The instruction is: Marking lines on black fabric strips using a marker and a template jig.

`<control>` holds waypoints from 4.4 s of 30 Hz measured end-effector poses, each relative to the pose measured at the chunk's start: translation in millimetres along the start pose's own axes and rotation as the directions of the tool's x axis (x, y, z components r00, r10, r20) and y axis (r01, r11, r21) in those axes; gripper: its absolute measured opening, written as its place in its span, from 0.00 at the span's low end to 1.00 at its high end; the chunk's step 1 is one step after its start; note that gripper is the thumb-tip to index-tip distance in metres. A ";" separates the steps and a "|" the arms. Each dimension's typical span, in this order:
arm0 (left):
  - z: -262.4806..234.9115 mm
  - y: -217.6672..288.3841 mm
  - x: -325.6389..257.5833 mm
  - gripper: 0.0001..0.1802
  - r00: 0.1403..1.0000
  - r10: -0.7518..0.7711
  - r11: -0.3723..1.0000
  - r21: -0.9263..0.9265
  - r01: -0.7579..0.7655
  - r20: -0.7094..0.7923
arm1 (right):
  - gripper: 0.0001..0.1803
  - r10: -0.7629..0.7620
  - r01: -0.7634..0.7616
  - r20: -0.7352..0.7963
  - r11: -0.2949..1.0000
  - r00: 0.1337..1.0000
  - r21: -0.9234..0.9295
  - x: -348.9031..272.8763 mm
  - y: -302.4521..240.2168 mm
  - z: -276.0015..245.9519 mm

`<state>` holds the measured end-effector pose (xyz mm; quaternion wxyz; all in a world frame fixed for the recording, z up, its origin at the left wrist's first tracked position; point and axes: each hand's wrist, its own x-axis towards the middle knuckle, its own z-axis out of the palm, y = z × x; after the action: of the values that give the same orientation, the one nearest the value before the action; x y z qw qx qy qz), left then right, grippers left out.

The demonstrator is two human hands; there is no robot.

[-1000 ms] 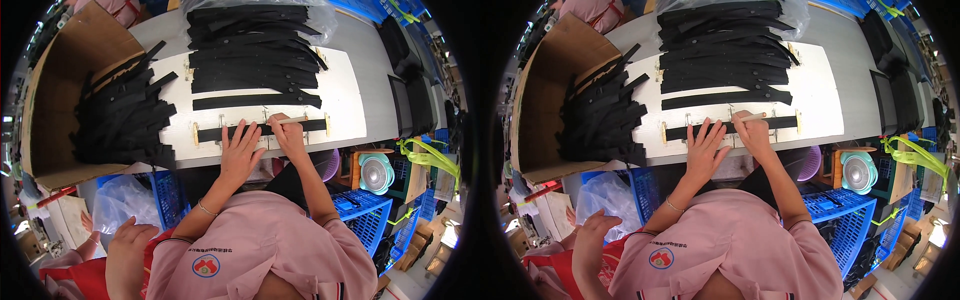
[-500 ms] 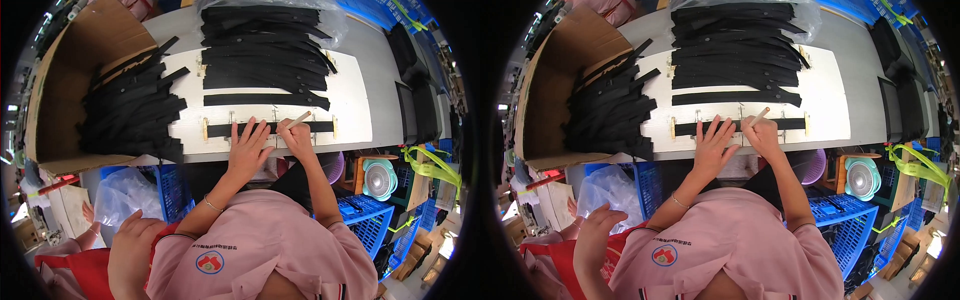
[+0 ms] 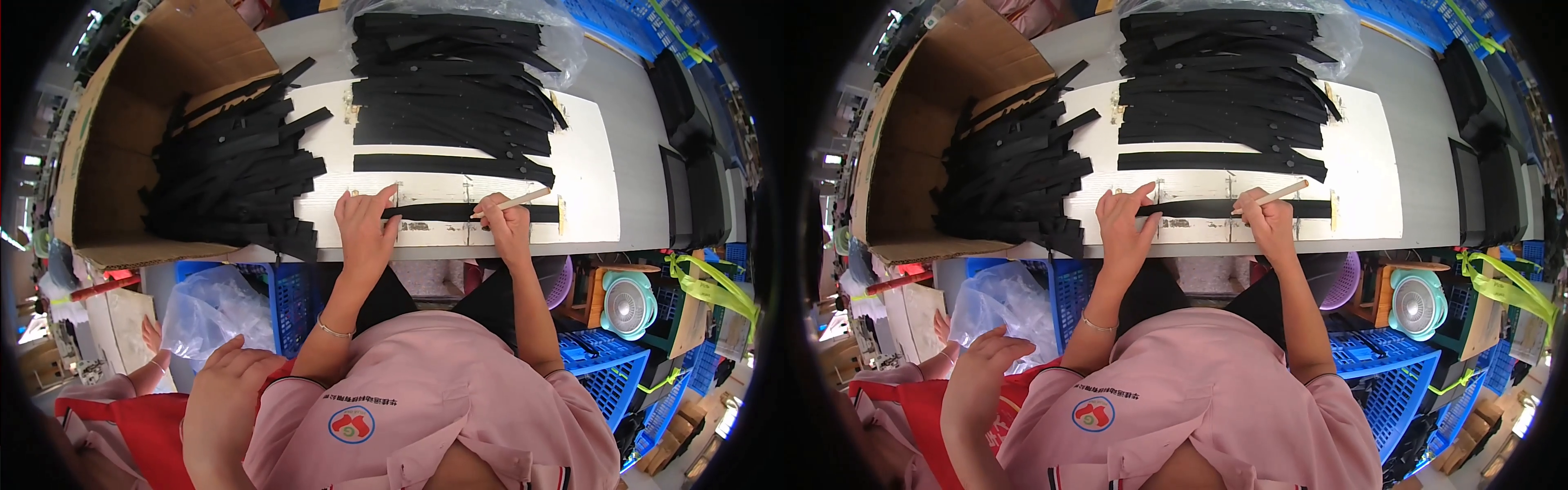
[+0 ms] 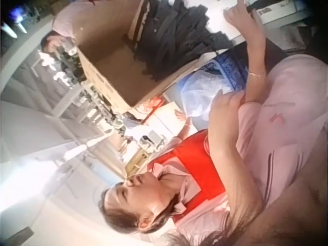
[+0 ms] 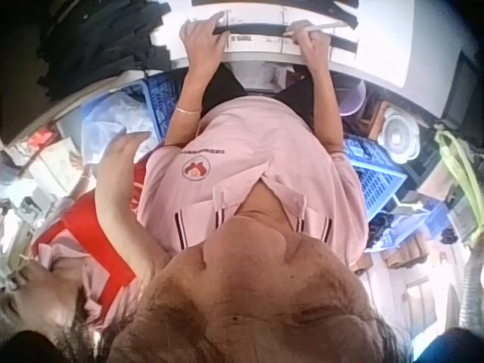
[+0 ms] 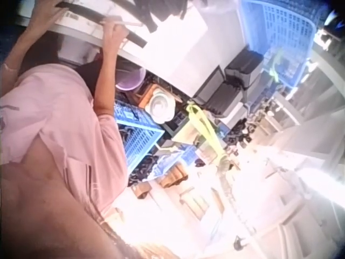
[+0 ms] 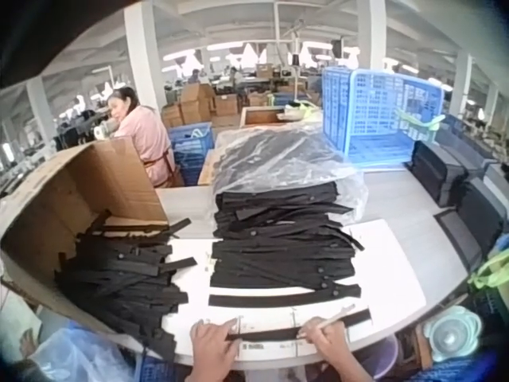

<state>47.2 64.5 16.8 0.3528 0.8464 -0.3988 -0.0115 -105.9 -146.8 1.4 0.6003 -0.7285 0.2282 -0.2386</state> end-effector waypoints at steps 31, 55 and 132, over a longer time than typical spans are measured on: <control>28.3 -8.0 -42.4 0.17 0.968 -0.006 0.998 0.066 0.023 -0.250 | 0.14 0.132 -0.131 -0.029 0.991 0.991 0.030 1.6 -12.1 1.3; 33.1 -5.4 -39.9 0.15 0.936 0.017 0.990 0.140 0.035 -0.351 | 0.13 -0.291 0.330 0.178 0.908 0.940 -0.259 35.3 -14.6 109.9; -20.1 -45.2 -22.8 0.20 0.930 -0.129 0.990 0.002 0.138 -0.343 | 0.12 -0.634 0.502 0.118 0.470 0.764 -0.725 -0.9 -19.8 47.3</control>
<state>67.8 111.5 -1.5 0.4042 0.8652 -0.2730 0.1167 -76.3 -106.6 13.0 0.1279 -0.9132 0.0961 -0.3747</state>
